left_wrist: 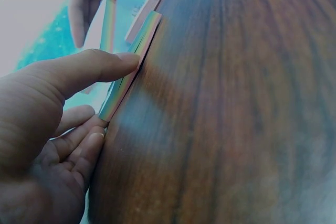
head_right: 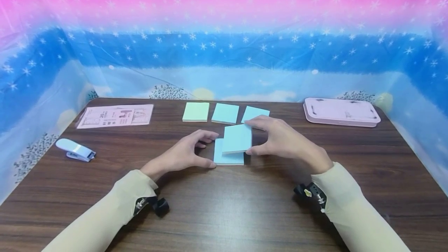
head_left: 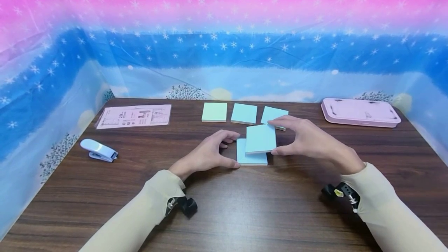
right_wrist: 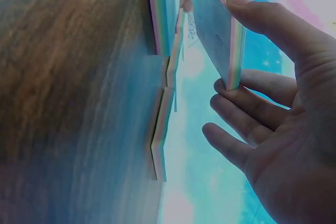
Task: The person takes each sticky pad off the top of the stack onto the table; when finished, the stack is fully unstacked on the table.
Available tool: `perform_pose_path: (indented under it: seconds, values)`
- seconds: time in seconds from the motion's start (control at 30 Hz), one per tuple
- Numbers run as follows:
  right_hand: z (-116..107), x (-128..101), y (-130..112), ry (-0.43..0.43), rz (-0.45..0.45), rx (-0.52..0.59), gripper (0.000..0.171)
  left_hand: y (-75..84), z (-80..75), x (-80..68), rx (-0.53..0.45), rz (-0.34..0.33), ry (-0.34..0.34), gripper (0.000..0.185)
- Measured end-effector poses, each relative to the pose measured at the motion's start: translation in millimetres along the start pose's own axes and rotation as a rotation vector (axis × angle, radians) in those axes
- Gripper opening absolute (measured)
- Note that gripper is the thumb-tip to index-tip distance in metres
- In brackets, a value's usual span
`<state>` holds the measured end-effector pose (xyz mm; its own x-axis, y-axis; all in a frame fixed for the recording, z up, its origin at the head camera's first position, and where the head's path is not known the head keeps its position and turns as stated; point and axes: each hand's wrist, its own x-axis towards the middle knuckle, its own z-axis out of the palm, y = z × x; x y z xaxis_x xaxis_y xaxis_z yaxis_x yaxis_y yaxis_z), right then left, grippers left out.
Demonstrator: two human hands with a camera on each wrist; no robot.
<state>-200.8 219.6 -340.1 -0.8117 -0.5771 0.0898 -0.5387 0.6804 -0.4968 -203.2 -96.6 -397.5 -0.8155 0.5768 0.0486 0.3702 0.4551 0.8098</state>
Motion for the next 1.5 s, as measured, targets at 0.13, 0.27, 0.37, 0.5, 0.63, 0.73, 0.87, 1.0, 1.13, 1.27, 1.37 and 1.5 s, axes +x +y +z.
perform_pose_path:
  seconds: [0.13, 0.27, 0.37, 0.5, 0.63, 0.73, 0.87, 1.0, 1.13, 1.27, 1.37, 1.5]
  values:
    - [-4.9, -2.3, 0.5, 0.012, 0.017, 0.001, 0.081, 0.8, -0.4, -0.7, 0.002, 0.004, 0.000, 0.080]
    - [-11.0, -6.3, 2.3, 0.038, 0.041, 0.017, 0.084, 1.4, 0.3, -0.9, 0.002, 0.006, 0.003, 0.079]
    - [-17.2, -11.0, 3.1, 0.057, 0.081, 0.035, 0.084, 1.7, 1.6, -0.3, 0.001, 0.009, 0.001, 0.077]
    - [-25.4, -19.2, 3.4, 0.066, 0.139, 0.025, 0.086, 1.3, 3.1, 0.1, 0.004, 0.014, -0.002, 0.072]
    - [-31.4, -26.3, 5.0, 0.080, 0.168, 0.005, 0.085, 0.2, 3.5, -0.6, 0.007, 0.016, -0.004, 0.070]
    - [-34.7, -29.6, 7.8, 0.097, 0.175, -0.006, 0.085, -0.1, 3.1, -1.0, 0.010, 0.018, -0.003, 0.070]
    - [-38.0, -32.1, 12.4, 0.113, 0.178, -0.017, 0.084, 0.6, 1.9, -1.5, 0.013, 0.018, 0.002, 0.070]
    - [-39.1, -35.1, 17.4, 0.119, 0.175, -0.017, 0.084, 1.3, 0.9, -2.4, 0.011, 0.016, 0.002, 0.070]
    - [-39.2, -40.9, 24.1, 0.115, 0.176, -0.022, 0.085, 0.7, 0.6, -2.8, 0.008, 0.017, 0.001, 0.069]
    - [-39.0, -47.9, 31.7, 0.109, 0.191, -0.021, 0.086, -0.7, 1.0, -2.1, 0.009, 0.024, -0.002, 0.069]
    - [-37.5, -51.9, 36.6, 0.108, 0.208, -0.012, 0.085, -1.4, 0.8, -1.8, 0.009, 0.026, -0.003, 0.069]
    - [-34.3, -56.0, 41.4, 0.105, 0.236, 0.002, 0.085, -2.2, -0.3, -2.5, 0.010, 0.022, 0.002, 0.069]
